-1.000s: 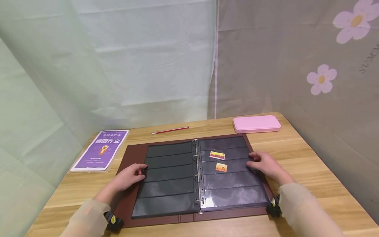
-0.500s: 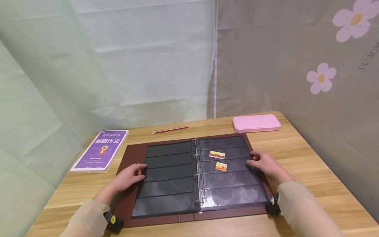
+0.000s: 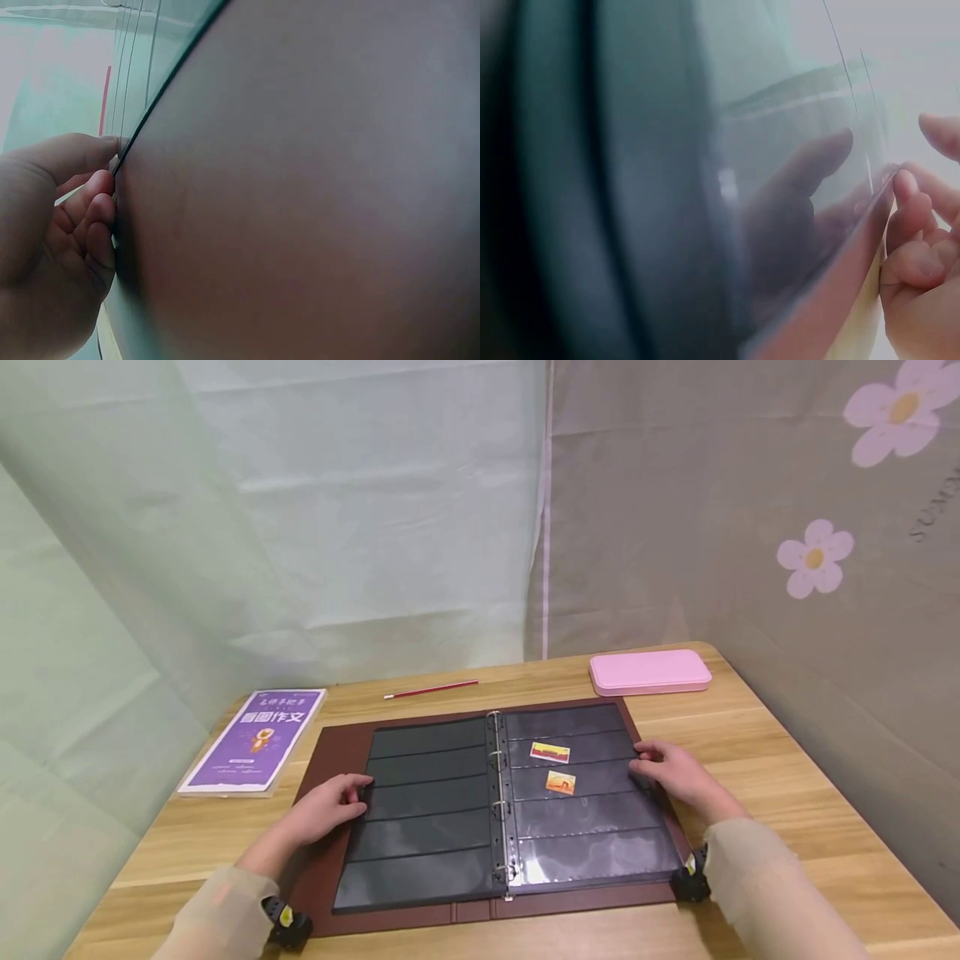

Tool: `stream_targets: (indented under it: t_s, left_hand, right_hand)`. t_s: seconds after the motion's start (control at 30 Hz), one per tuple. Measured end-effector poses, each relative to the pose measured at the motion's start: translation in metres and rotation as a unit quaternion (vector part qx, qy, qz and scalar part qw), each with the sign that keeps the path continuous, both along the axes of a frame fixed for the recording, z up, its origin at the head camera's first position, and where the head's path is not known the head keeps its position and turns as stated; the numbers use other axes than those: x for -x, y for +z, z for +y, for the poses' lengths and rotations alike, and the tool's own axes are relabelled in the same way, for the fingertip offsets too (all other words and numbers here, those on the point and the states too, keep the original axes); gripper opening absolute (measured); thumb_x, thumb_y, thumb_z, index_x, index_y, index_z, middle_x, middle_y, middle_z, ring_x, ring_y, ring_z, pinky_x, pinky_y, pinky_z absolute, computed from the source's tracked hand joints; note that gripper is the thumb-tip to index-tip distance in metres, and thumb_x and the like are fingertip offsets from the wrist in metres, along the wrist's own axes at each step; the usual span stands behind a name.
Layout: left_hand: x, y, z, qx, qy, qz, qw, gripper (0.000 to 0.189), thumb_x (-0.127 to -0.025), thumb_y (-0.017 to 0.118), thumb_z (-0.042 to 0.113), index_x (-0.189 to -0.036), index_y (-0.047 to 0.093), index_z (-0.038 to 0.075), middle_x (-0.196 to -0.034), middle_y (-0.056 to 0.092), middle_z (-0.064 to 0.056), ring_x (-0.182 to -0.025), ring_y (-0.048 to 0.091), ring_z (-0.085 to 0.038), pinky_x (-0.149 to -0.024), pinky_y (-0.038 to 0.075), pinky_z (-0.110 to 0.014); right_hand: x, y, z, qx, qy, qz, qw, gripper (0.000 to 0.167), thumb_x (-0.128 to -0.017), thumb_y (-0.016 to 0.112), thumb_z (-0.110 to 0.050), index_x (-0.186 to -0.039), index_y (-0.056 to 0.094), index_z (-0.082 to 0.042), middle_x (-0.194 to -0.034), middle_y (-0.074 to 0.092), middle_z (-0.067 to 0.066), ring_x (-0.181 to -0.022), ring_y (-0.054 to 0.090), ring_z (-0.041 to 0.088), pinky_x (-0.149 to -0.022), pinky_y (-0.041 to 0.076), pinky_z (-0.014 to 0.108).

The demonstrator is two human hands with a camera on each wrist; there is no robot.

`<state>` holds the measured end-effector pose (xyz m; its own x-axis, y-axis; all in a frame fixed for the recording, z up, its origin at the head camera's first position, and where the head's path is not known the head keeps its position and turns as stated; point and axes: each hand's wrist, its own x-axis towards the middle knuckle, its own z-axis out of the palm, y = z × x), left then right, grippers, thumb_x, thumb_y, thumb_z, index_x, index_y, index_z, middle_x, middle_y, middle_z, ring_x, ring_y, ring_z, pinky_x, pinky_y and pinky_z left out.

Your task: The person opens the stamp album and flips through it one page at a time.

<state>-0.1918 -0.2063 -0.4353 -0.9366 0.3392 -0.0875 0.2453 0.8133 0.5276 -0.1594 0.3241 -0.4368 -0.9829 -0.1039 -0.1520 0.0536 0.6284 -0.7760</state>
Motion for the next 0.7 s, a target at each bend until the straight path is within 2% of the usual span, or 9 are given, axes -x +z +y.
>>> stream_targets:
  t_s: [0.2, 0.43, 0.5, 0.6, 0.67, 0.7]
  left_hand:
    - [0.0006, 0.0002, 0.0002, 0.0, -0.001, -0.002, 1.0, 0.04, -0.085, 0.067, 0.009, -0.123, 0.058, 0.002, -0.078, 0.047, -0.001, -0.071, 0.046, -0.015, -0.064, 0.038, -0.032]
    - [0.0007, -0.0006, -0.0008, -0.002, -0.003, -0.001, 1.0, 0.039, -0.084, 0.067, 0.009, -0.122, 0.058, 0.001, -0.078, 0.047, -0.001, -0.071, 0.046, -0.014, -0.064, 0.038, -0.031]
    - [0.0009, -0.0007, -0.0009, -0.003, -0.003, -0.002, 1.0, 0.039, -0.084, 0.067, 0.009, -0.122, 0.058, 0.001, -0.078, 0.047, -0.001, -0.071, 0.046, -0.014, -0.064, 0.038, -0.031]
    - [0.0014, -0.0011, -0.0011, -0.001, -0.005, -0.001, 1.0, 0.04, -0.085, 0.067, 0.009, -0.122, 0.058, 0.001, -0.077, 0.047, -0.001, -0.07, 0.046, -0.014, -0.064, 0.038, -0.031]
    - [0.0018, -0.0016, -0.0014, 0.0, -0.006, -0.001, 1.0, 0.04, -0.085, 0.067, 0.009, -0.122, 0.057, 0.001, -0.077, 0.047, -0.001, -0.07, 0.046, -0.014, -0.064, 0.038, -0.031]
    - [0.0019, -0.0017, -0.0015, 0.0, -0.006, -0.001, 1.0, 0.04, -0.085, 0.067, 0.009, -0.122, 0.057, 0.001, -0.077, 0.047, -0.001, -0.07, 0.046, -0.014, -0.064, 0.038, -0.031]
  right_hand:
    - [0.0003, -0.0025, 0.0027, -0.001, -0.012, 0.009, 0.9999, 0.057, -0.093, 0.058, -0.031, -0.131, 0.044, 0.009, -0.124, 0.049, 0.031, -0.11, 0.05, 0.039, -0.086, 0.044, 0.047]
    - [-0.0006, -0.0028, 0.0029, 0.023, -0.017, 0.035, 0.999, 0.052, -0.093, 0.059, -0.023, -0.131, 0.043, 0.008, -0.116, 0.054, 0.03, -0.08, 0.056, 0.023, -0.07, 0.046, 0.034]
    - [-0.0016, -0.0016, 0.003, 0.022, -0.018, 0.04, 0.9988, 0.052, -0.093, 0.059, -0.022, -0.132, 0.043, 0.007, -0.118, 0.053, 0.031, -0.085, 0.058, 0.028, -0.072, 0.047, 0.036]
    - [-0.0029, 0.0008, 0.003, 0.025, -0.017, 0.048, 0.9984, 0.051, -0.094, 0.057, -0.023, -0.133, 0.043, 0.006, -0.122, 0.05, 0.032, -0.101, 0.055, 0.039, -0.079, 0.048, 0.041]
    - [-0.0034, 0.0024, 0.0029, 0.032, -0.015, 0.052, 0.998, 0.05, -0.094, 0.057, -0.023, -0.133, 0.043, 0.005, -0.122, 0.05, 0.031, -0.104, 0.054, 0.039, -0.079, 0.048, 0.041]
    - [-0.0036, 0.0034, 0.003, 0.039, -0.015, 0.052, 0.9978, 0.05, -0.094, 0.057, -0.022, -0.134, 0.043, 0.005, -0.12, 0.051, 0.03, -0.1, 0.056, 0.037, -0.077, 0.049, 0.039]
